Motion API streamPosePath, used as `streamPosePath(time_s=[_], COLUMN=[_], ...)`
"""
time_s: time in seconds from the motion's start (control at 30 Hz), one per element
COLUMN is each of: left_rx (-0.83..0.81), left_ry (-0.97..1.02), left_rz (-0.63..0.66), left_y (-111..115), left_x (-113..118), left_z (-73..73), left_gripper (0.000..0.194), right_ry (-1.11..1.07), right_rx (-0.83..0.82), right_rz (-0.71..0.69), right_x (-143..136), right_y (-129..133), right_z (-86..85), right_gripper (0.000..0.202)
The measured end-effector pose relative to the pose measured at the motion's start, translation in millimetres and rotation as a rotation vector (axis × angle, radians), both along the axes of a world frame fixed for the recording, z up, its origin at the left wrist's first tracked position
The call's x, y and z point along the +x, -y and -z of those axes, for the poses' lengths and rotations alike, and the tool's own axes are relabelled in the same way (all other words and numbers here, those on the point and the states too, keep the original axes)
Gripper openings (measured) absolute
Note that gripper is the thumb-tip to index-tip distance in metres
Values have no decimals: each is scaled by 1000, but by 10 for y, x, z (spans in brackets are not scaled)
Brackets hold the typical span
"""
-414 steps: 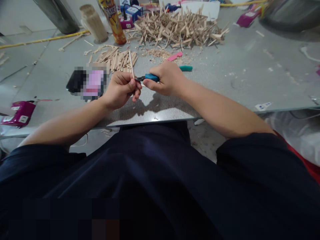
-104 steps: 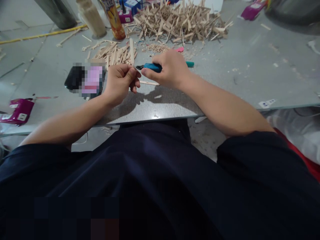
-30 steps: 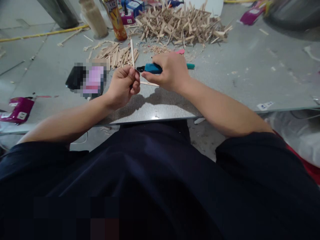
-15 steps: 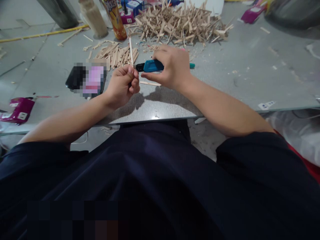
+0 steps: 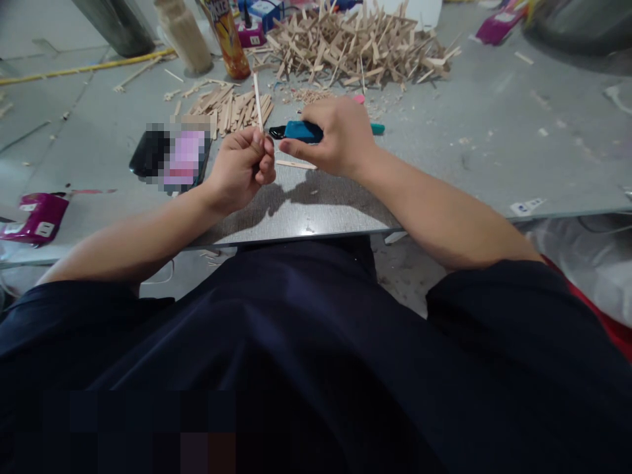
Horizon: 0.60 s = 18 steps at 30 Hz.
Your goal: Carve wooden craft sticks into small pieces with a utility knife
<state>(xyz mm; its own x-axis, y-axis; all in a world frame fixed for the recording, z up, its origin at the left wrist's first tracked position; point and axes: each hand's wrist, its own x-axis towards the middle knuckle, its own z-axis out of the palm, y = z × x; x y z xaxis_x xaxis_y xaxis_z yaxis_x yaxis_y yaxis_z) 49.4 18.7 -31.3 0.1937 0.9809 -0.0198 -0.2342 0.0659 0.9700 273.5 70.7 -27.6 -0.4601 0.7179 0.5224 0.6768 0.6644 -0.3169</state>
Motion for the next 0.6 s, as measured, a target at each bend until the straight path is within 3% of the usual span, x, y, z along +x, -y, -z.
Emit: streamPosePath(time_s=[0.4, 0.6], left_rx=[100, 50], left_ry=[-113, -102], left_rz=[45, 24], left_y=[-94, -48], left_x=[-65, -36], left_z=[139, 89], left_gripper=[51, 57], right_ry=[74, 44], right_rx=[-122, -130], right_rz=[1, 10], right_x=[34, 31], right_y=[-25, -27], right_z=[2, -13], right_gripper=[83, 77])
